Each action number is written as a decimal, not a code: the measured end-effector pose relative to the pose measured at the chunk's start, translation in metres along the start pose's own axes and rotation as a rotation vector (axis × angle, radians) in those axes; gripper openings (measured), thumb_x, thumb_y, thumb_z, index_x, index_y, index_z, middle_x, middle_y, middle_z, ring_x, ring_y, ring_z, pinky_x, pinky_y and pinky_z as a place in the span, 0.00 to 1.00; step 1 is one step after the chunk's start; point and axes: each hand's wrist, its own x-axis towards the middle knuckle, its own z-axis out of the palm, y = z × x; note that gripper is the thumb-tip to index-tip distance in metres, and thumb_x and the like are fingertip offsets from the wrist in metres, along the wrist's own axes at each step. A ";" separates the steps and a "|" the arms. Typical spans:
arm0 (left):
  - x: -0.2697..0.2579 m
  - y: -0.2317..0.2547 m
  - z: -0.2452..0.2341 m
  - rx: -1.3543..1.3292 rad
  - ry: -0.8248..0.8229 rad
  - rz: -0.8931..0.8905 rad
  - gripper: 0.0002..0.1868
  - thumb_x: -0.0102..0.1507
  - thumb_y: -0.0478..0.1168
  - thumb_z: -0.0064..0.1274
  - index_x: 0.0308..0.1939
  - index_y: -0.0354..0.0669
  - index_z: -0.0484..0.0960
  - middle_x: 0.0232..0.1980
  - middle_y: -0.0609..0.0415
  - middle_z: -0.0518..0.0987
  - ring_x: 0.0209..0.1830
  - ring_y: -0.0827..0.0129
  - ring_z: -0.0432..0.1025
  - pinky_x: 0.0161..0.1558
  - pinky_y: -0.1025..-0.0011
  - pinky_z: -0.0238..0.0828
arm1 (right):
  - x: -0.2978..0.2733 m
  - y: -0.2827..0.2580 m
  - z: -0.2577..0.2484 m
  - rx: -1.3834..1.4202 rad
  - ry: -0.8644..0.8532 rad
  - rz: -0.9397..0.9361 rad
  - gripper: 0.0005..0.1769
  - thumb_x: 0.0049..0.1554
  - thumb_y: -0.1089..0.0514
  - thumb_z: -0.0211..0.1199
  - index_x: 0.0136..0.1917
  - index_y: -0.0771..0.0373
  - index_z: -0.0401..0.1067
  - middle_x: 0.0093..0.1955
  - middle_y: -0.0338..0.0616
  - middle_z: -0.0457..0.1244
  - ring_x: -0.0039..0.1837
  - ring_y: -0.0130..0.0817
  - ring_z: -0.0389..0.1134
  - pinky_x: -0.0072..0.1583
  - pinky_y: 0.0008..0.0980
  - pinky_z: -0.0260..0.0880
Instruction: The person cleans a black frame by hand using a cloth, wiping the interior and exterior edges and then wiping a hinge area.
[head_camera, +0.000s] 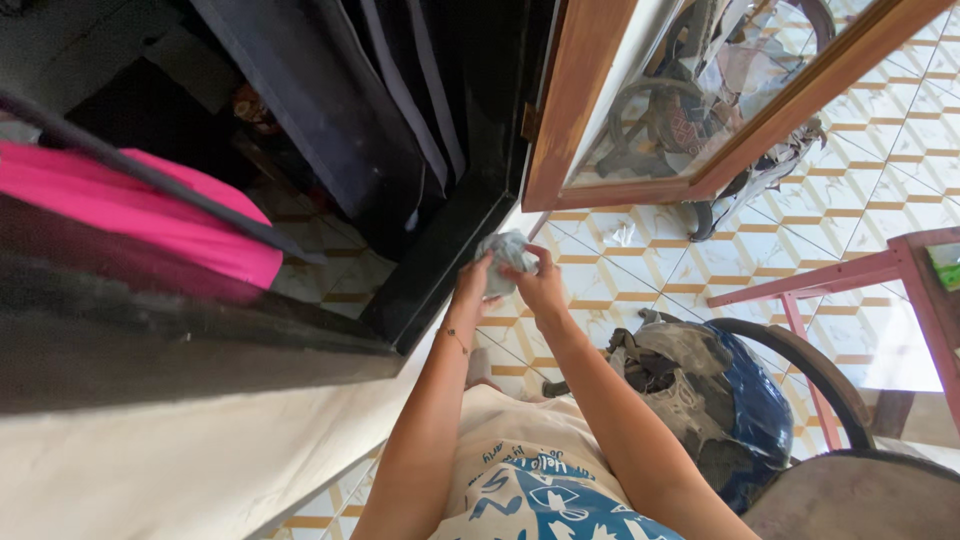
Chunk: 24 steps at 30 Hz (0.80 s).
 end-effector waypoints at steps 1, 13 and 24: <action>0.017 0.002 -0.002 -0.136 -0.074 0.012 0.19 0.55 0.51 0.43 0.45 0.46 0.71 0.42 0.53 0.72 0.40 0.67 0.68 0.35 0.66 0.66 | 0.004 -0.011 0.001 0.175 -0.114 0.168 0.24 0.41 0.56 0.62 0.52 0.57 0.61 0.46 0.47 0.59 0.47 0.37 0.60 0.48 0.32 0.62; 0.108 0.046 -0.004 -0.169 0.115 -0.029 0.17 0.53 0.45 0.50 0.41 0.40 0.73 0.40 0.50 0.73 0.38 0.63 0.69 0.34 0.67 0.70 | 0.125 0.037 0.073 0.999 -0.203 0.569 0.17 0.46 0.55 0.55 0.50 0.59 0.62 0.46 0.45 0.57 0.48 0.38 0.60 0.50 0.31 0.63; 0.254 0.036 -0.015 -0.289 0.209 -0.050 0.15 0.53 0.37 0.50 0.37 0.26 0.69 0.35 0.41 0.72 0.29 0.57 0.70 0.26 0.68 0.72 | 0.277 0.091 0.128 1.211 -0.163 0.959 0.11 0.48 0.55 0.59 0.42 0.61 0.64 0.35 0.42 0.59 0.31 0.30 0.60 0.27 0.17 0.61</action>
